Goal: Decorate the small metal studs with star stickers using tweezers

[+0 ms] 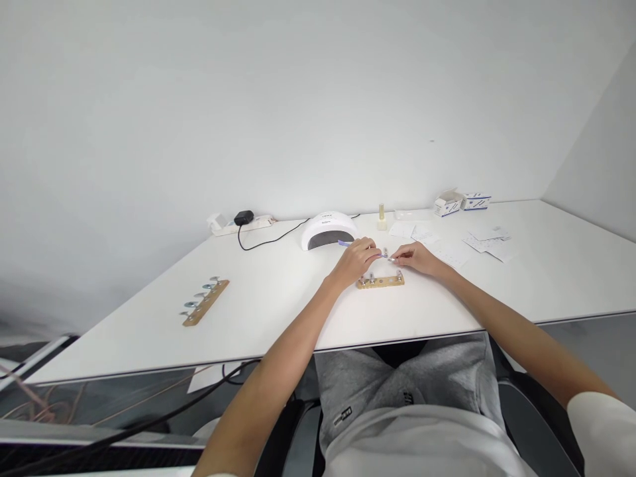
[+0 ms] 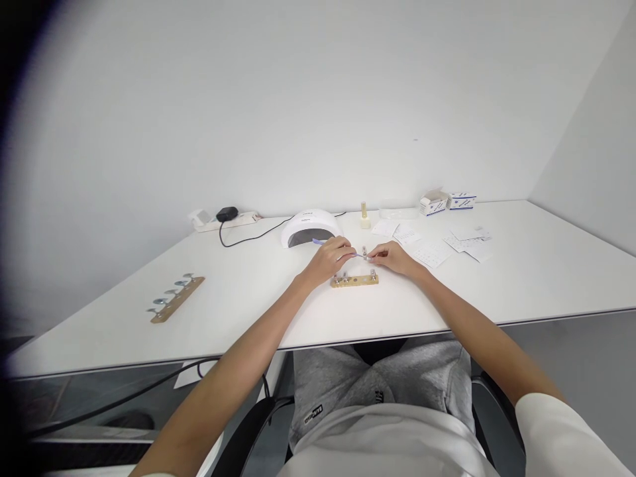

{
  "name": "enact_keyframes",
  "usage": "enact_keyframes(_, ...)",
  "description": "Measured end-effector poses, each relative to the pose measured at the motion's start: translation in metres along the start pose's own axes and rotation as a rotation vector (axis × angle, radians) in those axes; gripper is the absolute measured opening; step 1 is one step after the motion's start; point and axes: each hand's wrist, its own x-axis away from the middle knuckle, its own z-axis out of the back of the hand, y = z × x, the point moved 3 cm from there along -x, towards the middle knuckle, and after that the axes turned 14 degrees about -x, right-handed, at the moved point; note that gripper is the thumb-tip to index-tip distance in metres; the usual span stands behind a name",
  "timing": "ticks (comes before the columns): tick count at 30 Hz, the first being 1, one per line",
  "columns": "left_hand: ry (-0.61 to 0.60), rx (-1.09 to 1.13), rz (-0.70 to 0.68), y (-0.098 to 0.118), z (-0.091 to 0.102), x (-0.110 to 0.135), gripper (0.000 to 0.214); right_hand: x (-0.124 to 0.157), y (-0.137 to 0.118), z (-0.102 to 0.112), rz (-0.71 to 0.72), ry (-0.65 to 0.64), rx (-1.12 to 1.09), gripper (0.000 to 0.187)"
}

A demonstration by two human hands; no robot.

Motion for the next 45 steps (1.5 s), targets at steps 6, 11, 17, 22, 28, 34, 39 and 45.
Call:
enact_keyframes(6,0.035,-0.040,-0.045,0.0010,0.0007,-0.0007,0.039,0.0004,-0.0016,0.0009,0.040,-0.017,0.014,0.020)
enact_keyframes(11,0.033,-0.035,-0.033,0.0010,-0.0010,-0.0005,0.038,0.0009,-0.0030,0.0006,0.060,-0.031,0.059,0.020)
enact_keyframes(17,0.053,-0.045,0.000,-0.0003,-0.0022,0.0003,0.037,0.0005,-0.0018,0.0014,0.037,-0.010,0.096,0.017)
enact_keyframes(22,0.061,-0.044,0.002,0.0005,-0.0008,-0.0006,0.037,0.0005,-0.0035,0.0013,0.068,0.011,0.118,0.014)
enact_keyframes(28,0.038,-0.034,0.018,0.0000,-0.0010,-0.0008,0.036,0.0010,-0.0062,0.0012,0.091,0.007,0.181,0.013)
enact_keyframes(34,0.026,-0.002,0.043,-0.0002,0.0012,-0.0013,0.035,0.0011,-0.0039,0.0026,0.099,0.018,0.178,0.014)
enact_keyframes(39,-0.025,0.063,0.042,0.0012,0.0021,-0.0015,0.035,0.0021,-0.0070,0.0002,0.089,-0.034,0.150,0.018)
enact_keyframes(45,-0.047,0.079,0.041,0.0010,-0.0007,-0.0012,0.036,0.0006,-0.0032,0.0011,0.089,-0.067,0.128,0.018)
